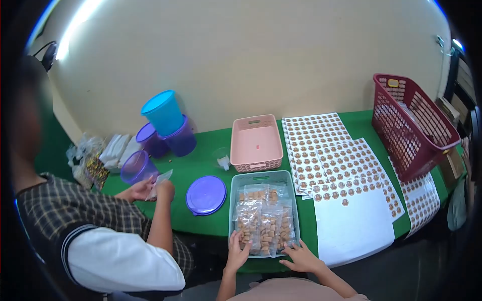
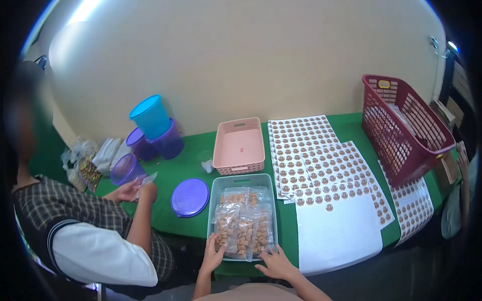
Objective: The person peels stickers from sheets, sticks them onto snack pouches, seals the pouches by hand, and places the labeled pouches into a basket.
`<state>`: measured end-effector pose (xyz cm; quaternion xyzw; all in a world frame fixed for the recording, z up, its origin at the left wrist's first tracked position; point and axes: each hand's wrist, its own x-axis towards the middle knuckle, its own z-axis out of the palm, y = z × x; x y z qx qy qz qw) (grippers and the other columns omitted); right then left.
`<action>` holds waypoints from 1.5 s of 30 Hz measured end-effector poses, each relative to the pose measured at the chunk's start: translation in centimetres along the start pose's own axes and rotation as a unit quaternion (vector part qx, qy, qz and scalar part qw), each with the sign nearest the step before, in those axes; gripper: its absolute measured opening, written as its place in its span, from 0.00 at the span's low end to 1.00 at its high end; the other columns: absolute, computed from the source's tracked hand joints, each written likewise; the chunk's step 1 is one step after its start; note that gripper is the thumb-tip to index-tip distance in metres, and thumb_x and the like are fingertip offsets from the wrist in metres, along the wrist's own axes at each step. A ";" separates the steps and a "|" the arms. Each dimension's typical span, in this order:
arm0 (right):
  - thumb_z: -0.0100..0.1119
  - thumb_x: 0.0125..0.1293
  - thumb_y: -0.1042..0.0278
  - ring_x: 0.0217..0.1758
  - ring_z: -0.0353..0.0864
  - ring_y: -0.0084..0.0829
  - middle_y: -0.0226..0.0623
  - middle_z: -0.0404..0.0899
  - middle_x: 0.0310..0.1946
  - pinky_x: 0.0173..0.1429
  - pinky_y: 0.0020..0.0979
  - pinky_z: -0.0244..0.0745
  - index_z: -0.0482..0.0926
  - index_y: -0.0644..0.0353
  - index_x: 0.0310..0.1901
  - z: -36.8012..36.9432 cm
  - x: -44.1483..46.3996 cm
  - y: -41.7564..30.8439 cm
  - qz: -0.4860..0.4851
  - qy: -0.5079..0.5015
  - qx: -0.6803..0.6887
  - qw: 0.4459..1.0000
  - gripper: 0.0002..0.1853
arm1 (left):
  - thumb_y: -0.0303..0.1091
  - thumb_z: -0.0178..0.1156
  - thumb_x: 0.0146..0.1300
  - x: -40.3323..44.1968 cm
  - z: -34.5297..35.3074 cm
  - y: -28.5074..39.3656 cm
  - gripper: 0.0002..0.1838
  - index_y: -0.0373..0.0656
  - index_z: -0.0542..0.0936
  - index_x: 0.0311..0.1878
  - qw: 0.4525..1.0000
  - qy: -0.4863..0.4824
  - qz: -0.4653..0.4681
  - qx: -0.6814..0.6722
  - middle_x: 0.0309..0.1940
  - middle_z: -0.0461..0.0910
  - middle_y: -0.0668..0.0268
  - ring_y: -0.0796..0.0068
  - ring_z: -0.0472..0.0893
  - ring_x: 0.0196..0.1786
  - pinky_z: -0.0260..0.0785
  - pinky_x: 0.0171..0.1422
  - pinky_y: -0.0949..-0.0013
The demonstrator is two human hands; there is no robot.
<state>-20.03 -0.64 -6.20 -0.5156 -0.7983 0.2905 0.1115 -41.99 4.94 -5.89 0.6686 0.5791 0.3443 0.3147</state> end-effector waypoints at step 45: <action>0.49 0.52 0.50 0.54 0.53 0.64 0.62 0.47 0.57 0.55 0.51 0.53 0.53 0.62 0.58 2.8 -7.0 6.5 0.361 0.067 -0.107 0.924 0.35 | 0.20 0.59 0.40 1.9 3.7 7.5 0.43 0.39 0.48 0.60 0.726 -0.242 -0.141 -0.628 0.47 0.65 0.58 0.67 0.73 0.45 0.71 0.43 0.70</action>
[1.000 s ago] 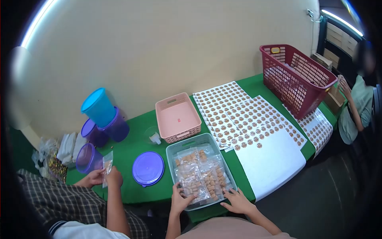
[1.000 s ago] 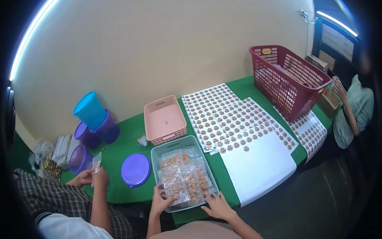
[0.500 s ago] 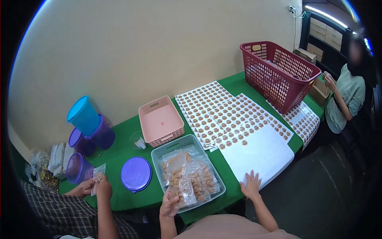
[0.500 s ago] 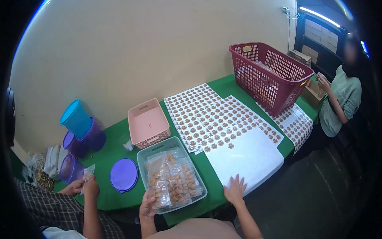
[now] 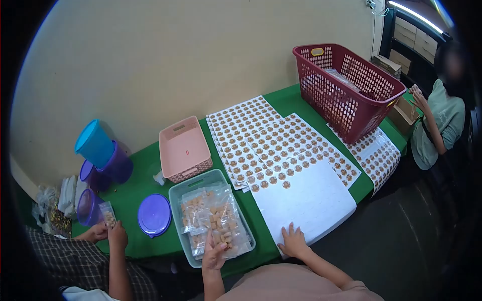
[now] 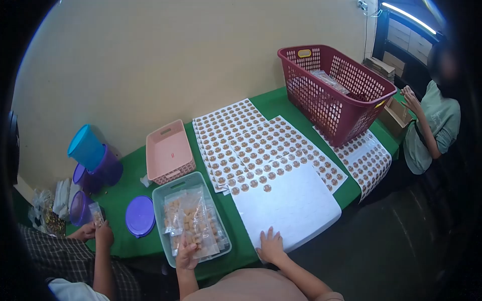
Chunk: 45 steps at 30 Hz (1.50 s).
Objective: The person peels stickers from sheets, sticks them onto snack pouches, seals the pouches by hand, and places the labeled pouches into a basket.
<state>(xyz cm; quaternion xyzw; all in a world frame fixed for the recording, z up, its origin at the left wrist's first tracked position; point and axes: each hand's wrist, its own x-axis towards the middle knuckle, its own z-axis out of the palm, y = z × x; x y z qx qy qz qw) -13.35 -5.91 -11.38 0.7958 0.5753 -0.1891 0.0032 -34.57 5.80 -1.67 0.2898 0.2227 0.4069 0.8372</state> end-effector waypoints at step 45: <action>0.51 0.51 0.56 0.59 0.56 0.40 0.46 0.56 0.56 0.59 0.46 0.48 0.59 0.64 0.54 -5.9 11.0 9.7 -0.122 0.121 0.041 0.984 0.31 | 0.41 0.43 0.57 8.3 7.2 -8.0 0.26 0.39 0.56 0.57 0.995 0.074 0.028 -0.055 0.51 0.65 0.56 0.61 0.68 0.51 0.64 0.51 0.58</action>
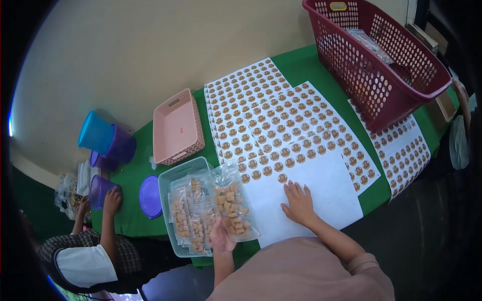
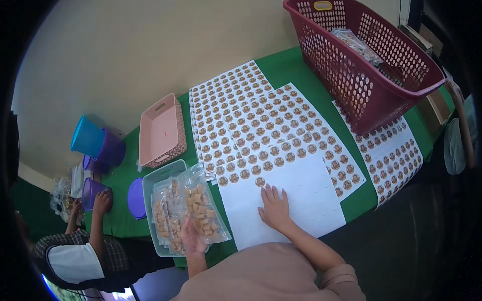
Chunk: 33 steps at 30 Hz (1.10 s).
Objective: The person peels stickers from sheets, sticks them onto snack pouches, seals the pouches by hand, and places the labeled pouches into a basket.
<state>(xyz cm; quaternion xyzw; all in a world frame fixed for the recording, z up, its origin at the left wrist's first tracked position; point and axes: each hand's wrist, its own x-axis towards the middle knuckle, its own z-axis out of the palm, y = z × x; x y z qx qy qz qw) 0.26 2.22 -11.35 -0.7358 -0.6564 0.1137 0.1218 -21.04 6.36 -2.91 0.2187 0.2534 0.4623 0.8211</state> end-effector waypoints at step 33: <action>0.56 0.48 0.74 0.46 0.61 0.35 0.36 0.71 0.41 0.51 0.34 0.54 0.78 0.54 0.35 -5.9 6.4 1.0 -0.113 0.225 0.246 0.936 0.10 | 0.34 0.45 0.55 -0.9 1.2 -1.1 0.30 0.41 0.48 0.60 1.000 0.004 0.030 -0.005 0.53 0.61 0.55 0.61 0.67 0.52 0.64 0.53 0.58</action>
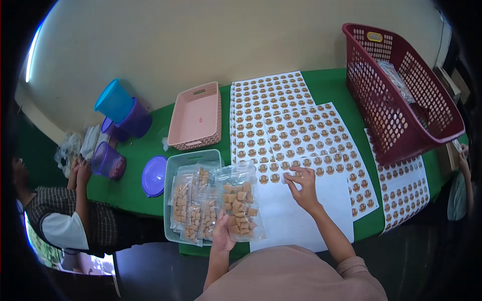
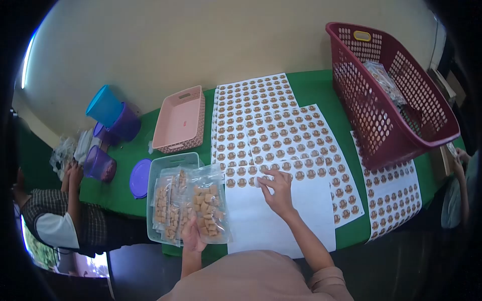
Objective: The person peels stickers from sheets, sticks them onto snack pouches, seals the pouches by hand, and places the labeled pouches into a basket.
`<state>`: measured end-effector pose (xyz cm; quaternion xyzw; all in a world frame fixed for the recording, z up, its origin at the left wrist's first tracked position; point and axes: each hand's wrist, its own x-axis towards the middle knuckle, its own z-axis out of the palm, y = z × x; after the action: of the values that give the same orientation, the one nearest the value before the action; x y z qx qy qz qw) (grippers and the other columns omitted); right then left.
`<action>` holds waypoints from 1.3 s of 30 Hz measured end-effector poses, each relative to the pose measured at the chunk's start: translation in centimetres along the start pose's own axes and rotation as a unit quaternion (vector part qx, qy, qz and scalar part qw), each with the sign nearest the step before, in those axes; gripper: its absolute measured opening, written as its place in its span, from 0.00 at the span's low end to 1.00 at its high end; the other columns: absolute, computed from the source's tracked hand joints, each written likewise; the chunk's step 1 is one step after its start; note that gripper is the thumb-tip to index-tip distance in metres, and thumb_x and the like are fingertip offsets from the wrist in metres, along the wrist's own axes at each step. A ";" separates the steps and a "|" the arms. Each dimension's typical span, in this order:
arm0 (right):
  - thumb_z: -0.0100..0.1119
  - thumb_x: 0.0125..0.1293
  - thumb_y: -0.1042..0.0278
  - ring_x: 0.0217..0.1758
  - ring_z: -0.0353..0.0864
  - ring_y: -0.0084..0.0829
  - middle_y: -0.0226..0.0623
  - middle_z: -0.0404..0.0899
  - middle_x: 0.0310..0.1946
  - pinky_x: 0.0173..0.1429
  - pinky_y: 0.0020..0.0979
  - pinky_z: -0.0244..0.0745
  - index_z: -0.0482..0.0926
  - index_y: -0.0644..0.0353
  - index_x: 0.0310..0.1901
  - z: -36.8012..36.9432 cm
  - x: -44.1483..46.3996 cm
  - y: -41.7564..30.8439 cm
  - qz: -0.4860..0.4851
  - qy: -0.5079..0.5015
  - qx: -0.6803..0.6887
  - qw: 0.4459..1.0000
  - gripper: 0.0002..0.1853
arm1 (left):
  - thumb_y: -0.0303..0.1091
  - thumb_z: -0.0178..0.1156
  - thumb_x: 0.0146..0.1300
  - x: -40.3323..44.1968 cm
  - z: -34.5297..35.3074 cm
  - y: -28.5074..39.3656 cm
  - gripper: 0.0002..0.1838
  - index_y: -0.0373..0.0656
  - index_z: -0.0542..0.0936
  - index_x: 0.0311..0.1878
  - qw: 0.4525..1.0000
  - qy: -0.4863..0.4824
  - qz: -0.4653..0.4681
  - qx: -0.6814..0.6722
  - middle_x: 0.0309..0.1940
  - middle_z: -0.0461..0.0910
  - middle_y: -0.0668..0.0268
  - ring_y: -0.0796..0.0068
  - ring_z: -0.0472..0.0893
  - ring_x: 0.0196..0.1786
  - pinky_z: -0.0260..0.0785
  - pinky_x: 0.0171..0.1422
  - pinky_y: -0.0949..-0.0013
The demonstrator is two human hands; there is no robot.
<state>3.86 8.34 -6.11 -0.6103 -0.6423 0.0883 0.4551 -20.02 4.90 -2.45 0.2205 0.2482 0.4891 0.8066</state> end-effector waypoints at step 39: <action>0.63 0.40 0.81 0.27 0.74 0.24 0.34 0.71 0.26 0.29 0.20 0.73 0.77 0.61 0.23 -2.0 -3.0 -9.1 -0.149 -0.013 0.198 0.969 0.06 | 0.27 0.53 0.52 -0.7 2.9 -2.8 0.26 0.37 0.57 0.54 0.971 0.039 0.039 0.233 0.45 0.66 0.60 0.76 0.68 0.47 0.61 0.51 0.74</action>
<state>-1.63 2.62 -0.29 -0.4038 -0.7017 0.1528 0.5667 -16.61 2.78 -1.73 0.3926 0.3778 0.4567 0.7032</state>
